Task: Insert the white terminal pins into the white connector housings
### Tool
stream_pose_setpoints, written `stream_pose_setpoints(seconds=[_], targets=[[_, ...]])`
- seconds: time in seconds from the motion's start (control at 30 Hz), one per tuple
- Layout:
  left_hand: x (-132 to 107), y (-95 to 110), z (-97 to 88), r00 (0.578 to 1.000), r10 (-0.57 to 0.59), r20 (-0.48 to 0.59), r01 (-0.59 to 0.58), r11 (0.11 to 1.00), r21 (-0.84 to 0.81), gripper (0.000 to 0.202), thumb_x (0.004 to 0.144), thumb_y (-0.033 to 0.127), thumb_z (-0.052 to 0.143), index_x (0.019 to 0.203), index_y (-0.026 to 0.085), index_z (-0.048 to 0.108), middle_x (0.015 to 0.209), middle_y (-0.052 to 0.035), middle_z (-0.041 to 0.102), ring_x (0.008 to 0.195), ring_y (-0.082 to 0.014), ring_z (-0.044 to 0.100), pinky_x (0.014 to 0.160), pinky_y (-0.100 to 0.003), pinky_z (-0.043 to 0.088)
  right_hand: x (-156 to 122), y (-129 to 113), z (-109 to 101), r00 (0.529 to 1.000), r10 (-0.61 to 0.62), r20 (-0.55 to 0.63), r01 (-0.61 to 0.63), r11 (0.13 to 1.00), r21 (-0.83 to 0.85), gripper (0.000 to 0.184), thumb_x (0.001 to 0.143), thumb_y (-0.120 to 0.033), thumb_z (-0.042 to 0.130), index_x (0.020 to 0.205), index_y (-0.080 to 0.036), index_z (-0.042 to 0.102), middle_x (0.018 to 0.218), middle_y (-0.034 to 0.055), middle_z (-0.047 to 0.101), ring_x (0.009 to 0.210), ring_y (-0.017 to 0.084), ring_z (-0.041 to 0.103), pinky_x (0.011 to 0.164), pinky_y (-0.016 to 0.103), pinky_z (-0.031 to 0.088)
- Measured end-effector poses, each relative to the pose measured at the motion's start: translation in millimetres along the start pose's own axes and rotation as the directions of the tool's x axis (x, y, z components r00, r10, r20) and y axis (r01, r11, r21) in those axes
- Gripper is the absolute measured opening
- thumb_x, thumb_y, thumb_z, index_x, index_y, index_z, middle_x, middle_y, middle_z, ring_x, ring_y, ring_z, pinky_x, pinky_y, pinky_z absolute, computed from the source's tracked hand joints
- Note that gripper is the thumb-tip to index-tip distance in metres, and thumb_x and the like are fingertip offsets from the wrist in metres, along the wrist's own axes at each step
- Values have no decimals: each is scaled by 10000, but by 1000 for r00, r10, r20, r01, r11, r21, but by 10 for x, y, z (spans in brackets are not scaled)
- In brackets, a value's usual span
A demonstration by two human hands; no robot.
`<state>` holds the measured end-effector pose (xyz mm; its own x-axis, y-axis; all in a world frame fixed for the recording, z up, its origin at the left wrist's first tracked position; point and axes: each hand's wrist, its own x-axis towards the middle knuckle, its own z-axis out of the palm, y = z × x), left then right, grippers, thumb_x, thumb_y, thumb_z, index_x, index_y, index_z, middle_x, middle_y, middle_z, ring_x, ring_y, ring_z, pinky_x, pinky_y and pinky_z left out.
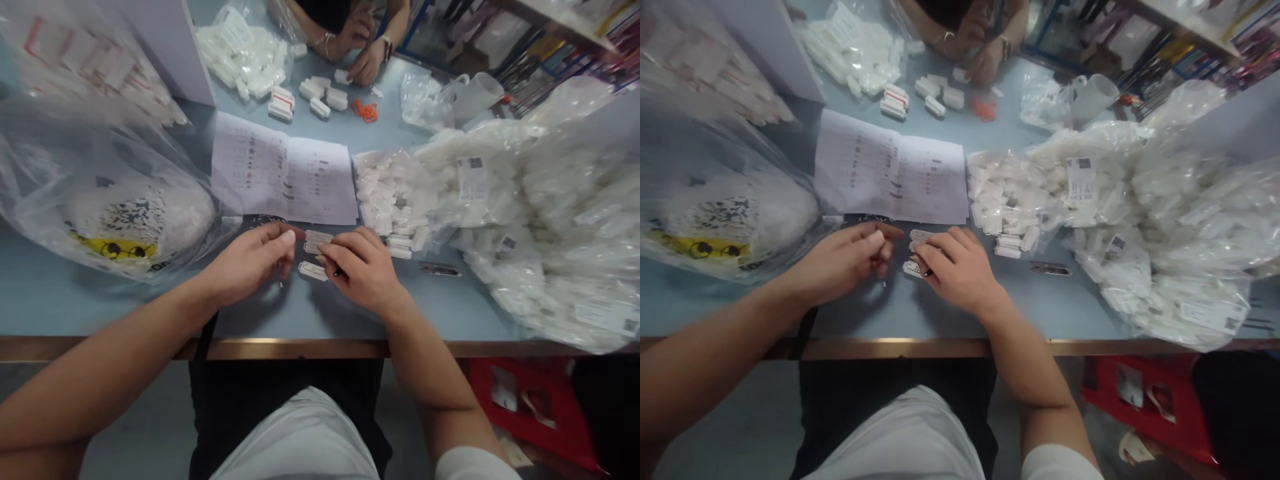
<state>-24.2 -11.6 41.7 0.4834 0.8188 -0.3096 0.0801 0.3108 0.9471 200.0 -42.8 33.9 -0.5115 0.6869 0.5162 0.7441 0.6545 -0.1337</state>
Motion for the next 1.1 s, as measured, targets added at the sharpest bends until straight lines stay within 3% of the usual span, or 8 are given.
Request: stream_pose_setpoints(seconds=[0.07,0.17,0.37,0.6,0.73,0.87,1.0,1.1], targets=[[3,-34,50,997,-56,53,73,919,-387,365,986,461,485,1125,142,598,951,-69,662,831,-163,633,828,-330,522,8,-62,20,999,-2,-37,2,1000,-1,134,950,-205,578,1024,-211,689,903,47,713,807,188,547,754,350,424],[13,-99,105,983,-98,154,171,791,-587,413,1010,501,452,1159,151,612,1120,-117,679,1038,-194,638,982,-354,490,18,-148,72,1000,-23,-19,22,999,-23,156,945,-192,570,1046,-217,686,939,44,716,838,192,552,756,360,398],[19,-190,168,975,-15,220,157,751,-642,695,854,700,585,1270,144,608,1180,-117,665,995,-184,621,905,-321,495,48,-236,187,998,-58,-5,57,997,-46,140,948,-216,576,1016,-191,696,913,40,716,861,204,550,740,370,366],[18,-245,182,960,79,269,125,739,-662,514,929,576,582,1278,203,641,1144,-81,675,951,-166,612,884,-312,485,68,-283,234,998,64,11,-65,995,75,116,915,-180,562,848,-197,654,884,51,685,846,198,540,781,351,402],[9,-252,189,955,71,286,129,772,-622,488,951,561,550,1300,228,624,1199,-88,661,954,-176,626,866,-325,500,68,-301,259,994,112,16,-113,983,142,98,906,-203,573,849,-205,653,856,49,658,838,196,537,799,343,424],[7,-254,196,962,51,269,129,783,-608,482,925,600,566,1243,251,660,1131,-71,682,962,-190,645,866,-345,519,68,-281,246,992,123,3,-122,977,173,95,898,-208,577,826,-202,639,844,54,642,834,201,547,793,351,449],[22,-235,164,972,23,234,133,768,-627,500,915,585,596,1223,197,664,1148,-95,693,1027,-194,656,923,-340,527,58,-192,151,988,157,0,-154,966,207,66,888,-178,582,851,-210,627,865,51,632,854,195,562,795,346,474],[45,-174,111,991,-14,134,94,785,-613,439,937,509,604,1127,122,685,1127,-133,705,1049,-225,672,930,-354,545,36,-86,77,994,105,-8,-101,976,191,81,880,-138,572,878,-205,619,874,56,616,840,190,554,775,334,486]])
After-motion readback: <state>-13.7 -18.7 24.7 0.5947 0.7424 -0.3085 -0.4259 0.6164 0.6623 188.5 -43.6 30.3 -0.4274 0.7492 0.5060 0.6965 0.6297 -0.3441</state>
